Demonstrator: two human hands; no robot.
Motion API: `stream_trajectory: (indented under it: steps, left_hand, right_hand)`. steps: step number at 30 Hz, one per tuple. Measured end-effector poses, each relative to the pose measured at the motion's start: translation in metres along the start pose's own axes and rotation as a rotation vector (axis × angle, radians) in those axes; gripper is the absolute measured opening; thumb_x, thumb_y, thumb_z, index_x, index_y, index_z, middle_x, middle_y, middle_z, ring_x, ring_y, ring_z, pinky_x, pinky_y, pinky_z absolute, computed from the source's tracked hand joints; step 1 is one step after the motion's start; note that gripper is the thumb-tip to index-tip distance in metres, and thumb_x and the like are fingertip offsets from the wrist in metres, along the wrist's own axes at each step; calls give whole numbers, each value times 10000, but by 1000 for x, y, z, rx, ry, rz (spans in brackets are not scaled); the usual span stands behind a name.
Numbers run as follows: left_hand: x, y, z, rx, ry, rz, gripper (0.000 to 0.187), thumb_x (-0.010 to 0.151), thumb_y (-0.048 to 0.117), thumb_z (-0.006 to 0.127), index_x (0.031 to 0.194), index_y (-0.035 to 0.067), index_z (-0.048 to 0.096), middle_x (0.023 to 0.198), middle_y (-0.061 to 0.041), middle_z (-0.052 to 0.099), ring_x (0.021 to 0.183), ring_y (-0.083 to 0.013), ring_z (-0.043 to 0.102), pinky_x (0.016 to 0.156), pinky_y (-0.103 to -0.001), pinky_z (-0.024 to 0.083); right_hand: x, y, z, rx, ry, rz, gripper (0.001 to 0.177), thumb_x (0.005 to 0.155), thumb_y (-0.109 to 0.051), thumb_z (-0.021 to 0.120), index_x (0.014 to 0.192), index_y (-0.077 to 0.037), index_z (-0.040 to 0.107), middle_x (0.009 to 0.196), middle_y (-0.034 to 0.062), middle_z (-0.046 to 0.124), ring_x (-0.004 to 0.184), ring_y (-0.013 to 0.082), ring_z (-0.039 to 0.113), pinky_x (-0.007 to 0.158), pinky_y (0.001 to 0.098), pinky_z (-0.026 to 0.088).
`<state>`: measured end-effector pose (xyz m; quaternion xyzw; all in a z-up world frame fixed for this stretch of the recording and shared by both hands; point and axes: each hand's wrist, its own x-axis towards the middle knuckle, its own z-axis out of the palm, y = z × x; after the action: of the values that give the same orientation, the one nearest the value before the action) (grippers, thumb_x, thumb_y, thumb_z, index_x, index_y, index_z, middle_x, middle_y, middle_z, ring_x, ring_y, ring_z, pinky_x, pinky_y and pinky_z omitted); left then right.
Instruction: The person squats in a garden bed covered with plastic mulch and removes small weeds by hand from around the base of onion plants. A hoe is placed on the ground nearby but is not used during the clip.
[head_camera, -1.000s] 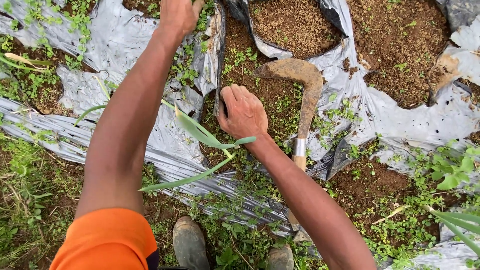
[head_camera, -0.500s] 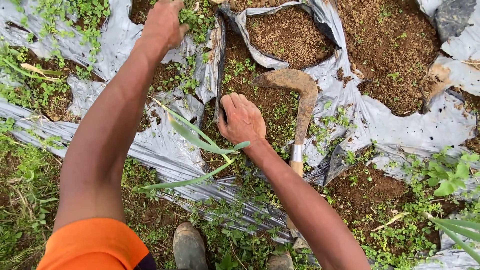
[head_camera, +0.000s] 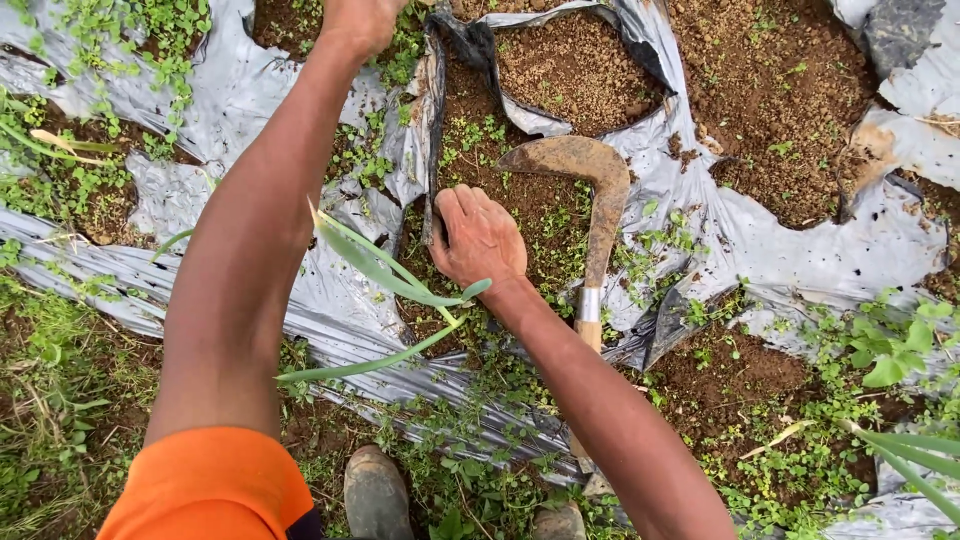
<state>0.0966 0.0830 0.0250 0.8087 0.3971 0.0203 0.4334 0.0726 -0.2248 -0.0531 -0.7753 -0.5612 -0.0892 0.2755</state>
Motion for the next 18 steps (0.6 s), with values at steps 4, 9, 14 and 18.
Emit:
stream_trajectory:
  steps: [4,9,14,18]
  left_hand:
    - [-2,13,3,76,-69,23,644,988,116,677,1529,63,333,1591,-284,253,955,-238,372,853,-378,442]
    - [-22,14,-1,164,-137,35,648,971,89,652,1546,77,352,1599,-297,231,716,-133,375,691,-296,481]
    - [-42,12,9,269,-216,62,660,954,63,626,1563,92,372,1607,-311,209,478,-28,378,530,-214,520]
    - [-55,-1,24,415,-204,105,675,966,239,687,1509,0,365,1585,-271,299,1463,-450,283,1177,-624,223]
  right_hand:
    - [-2,0,-2,16,23,6,124,880,-254,623,926,-155,562,792,20,490,744,234,617,609,335,532]
    - [0,-2,-3,20,37,-4,118,879,-254,628,912,-162,562,777,16,487,729,230,615,600,332,527]
    - [-1,-2,-7,-90,-202,24,126,1030,-290,495,1016,-166,514,853,-1,504,683,134,437,577,276,439]
    - [-1,-2,-7,-126,-156,7,129,1023,-291,500,1004,-165,518,832,-5,501,664,126,433,548,266,417]
